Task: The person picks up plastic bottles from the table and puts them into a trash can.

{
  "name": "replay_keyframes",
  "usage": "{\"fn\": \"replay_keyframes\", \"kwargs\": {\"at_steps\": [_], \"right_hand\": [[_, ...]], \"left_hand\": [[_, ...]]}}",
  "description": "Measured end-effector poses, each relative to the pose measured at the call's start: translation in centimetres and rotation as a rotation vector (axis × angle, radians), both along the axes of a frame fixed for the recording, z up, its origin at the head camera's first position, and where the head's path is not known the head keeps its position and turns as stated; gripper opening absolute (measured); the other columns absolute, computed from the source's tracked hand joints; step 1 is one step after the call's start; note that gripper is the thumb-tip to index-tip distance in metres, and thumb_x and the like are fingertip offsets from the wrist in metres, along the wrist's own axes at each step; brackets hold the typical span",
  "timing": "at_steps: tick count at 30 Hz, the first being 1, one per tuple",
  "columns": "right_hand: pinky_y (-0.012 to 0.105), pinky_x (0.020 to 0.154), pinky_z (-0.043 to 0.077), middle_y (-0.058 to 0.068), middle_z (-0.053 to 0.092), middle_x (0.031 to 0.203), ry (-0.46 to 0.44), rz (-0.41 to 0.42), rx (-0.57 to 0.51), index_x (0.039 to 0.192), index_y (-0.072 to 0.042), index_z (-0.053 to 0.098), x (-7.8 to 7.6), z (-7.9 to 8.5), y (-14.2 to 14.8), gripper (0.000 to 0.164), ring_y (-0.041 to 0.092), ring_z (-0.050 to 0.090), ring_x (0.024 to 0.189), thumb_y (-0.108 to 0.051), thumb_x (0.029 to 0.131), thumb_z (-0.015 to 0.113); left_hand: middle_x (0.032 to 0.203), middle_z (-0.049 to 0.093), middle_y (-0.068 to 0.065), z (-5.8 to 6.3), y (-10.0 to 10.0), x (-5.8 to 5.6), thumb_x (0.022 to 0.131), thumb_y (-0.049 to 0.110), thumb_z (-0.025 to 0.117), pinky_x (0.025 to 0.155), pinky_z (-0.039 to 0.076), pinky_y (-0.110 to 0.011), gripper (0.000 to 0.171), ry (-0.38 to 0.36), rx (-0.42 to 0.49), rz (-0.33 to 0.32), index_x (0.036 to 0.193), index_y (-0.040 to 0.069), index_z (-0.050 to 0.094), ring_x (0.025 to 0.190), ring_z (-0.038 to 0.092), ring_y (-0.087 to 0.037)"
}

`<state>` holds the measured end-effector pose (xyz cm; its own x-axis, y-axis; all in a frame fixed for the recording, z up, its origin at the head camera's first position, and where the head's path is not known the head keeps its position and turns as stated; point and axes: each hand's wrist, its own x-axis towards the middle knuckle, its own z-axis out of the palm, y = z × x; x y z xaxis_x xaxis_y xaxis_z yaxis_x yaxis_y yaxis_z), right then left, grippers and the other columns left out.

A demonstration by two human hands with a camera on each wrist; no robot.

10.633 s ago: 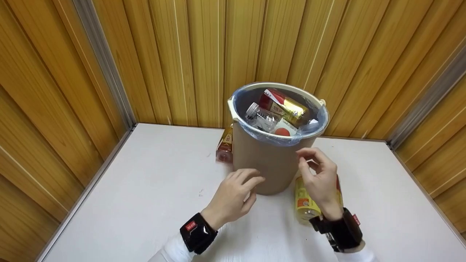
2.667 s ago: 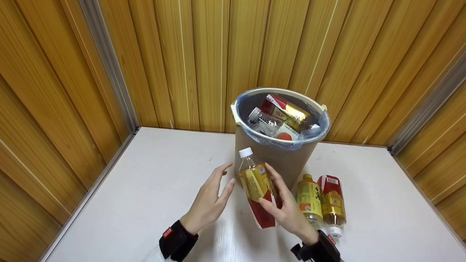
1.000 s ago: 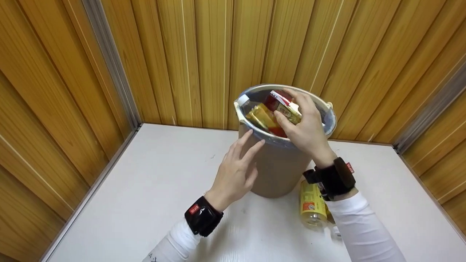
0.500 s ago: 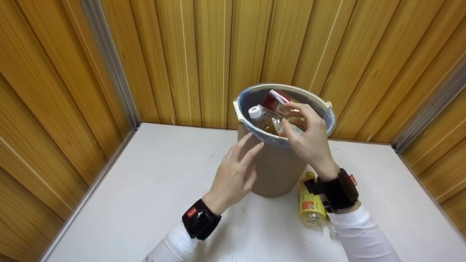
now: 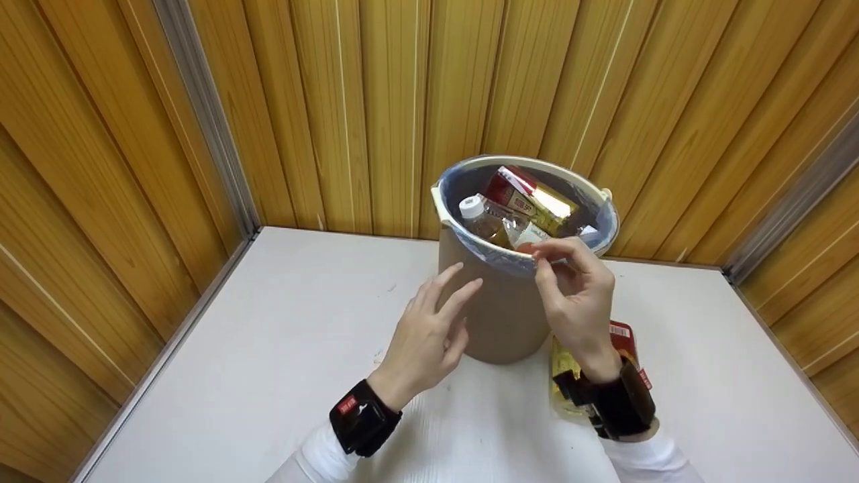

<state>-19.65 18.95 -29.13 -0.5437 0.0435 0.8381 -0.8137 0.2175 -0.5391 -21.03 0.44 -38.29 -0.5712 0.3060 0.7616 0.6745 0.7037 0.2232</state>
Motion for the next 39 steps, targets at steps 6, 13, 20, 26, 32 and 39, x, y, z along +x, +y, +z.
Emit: {"fn": "replay_keyframes", "kwargs": {"at_steps": [6,13,20,26,32,39], "right_hand": [[0.019,0.066,0.052,0.017,0.06,0.084,0.034,0.064,-0.088,0.093,0.014,0.061,-0.1,-3.4,0.6,0.017,0.018,0.059,0.074,0.018,0.08,0.05],[0.02,0.072,0.054,0.017,0.061,0.088,-0.105,0.049,-0.024,0.098,0.008,0.062,0.5,-5.8,1.0,0.02,0.014,0.062,0.079,0.016,0.082,0.053],[0.02,0.072,0.054,0.009,0.064,0.092,-0.281,-0.024,0.068,0.1,0.005,0.063,0.6,-8.1,2.5,0.023,0.011,0.063,0.083,0.016,0.081,0.056],[0.017,0.078,0.052,0.012,0.066,0.097,-0.331,-0.144,0.231,0.102,-0.001,0.065,0.6,-9.8,4.5,0.026,0.015,0.063,0.088,0.01,0.079,0.062],[0.019,0.084,0.046,0.005,0.064,0.102,-0.284,-0.342,0.448,0.103,-0.008,0.065,0.5,-12.0,6.8,0.029,0.014,0.059,0.092,0.001,0.075,0.067],[0.056,0.093,0.04,0.019,0.054,0.123,-0.372,-0.462,0.654,0.111,-0.006,0.063,1.0,-13.8,8.6,0.039,0.037,0.05,0.111,-0.007,0.072,0.07]], "left_hand": [[0.147,0.034,0.0,-1.1,0.1,0.3,0.083,0.015,0.057,0.088,0.049,-0.033,0.06,-0.011,-0.013,-0.026,0.139,0.03,0.041,0.13,0.04,-0.016],[0.14,0.044,-0.002,-2.7,0.8,1.0,0.082,0.015,0.06,0.096,0.047,-0.038,0.051,0.005,-0.058,-0.075,0.132,0.024,0.05,0.128,0.043,-0.019],[0.128,0.054,-0.001,-4.5,1.9,1.6,0.081,0.016,0.06,0.095,0.047,-0.035,0.04,0.036,-0.173,-0.112,0.12,0.021,0.057,0.12,0.049,-0.018],[0.125,0.055,-0.001,-5.4,2.5,2.0,0.081,0.017,0.059,0.089,0.049,-0.034,0.036,0.032,-0.235,-0.138,0.116,0.021,0.058,0.117,0.051,-0.018],[0.129,0.053,-0.001,-5.7,3.0,2.4,0.082,0.018,0.058,0.089,0.05,-0.035,0.034,-0.015,-0.265,-0.15,0.115,0.021,0.058,0.12,0.049,-0.018],[0.131,0.052,0.0,-5.9,3.1,2.6,0.083,0.018,0.057,0.087,0.05,-0.035,0.034,-0.047,-0.289,-0.153,0.117,0.022,0.058,0.121,0.048,-0.018]]}}
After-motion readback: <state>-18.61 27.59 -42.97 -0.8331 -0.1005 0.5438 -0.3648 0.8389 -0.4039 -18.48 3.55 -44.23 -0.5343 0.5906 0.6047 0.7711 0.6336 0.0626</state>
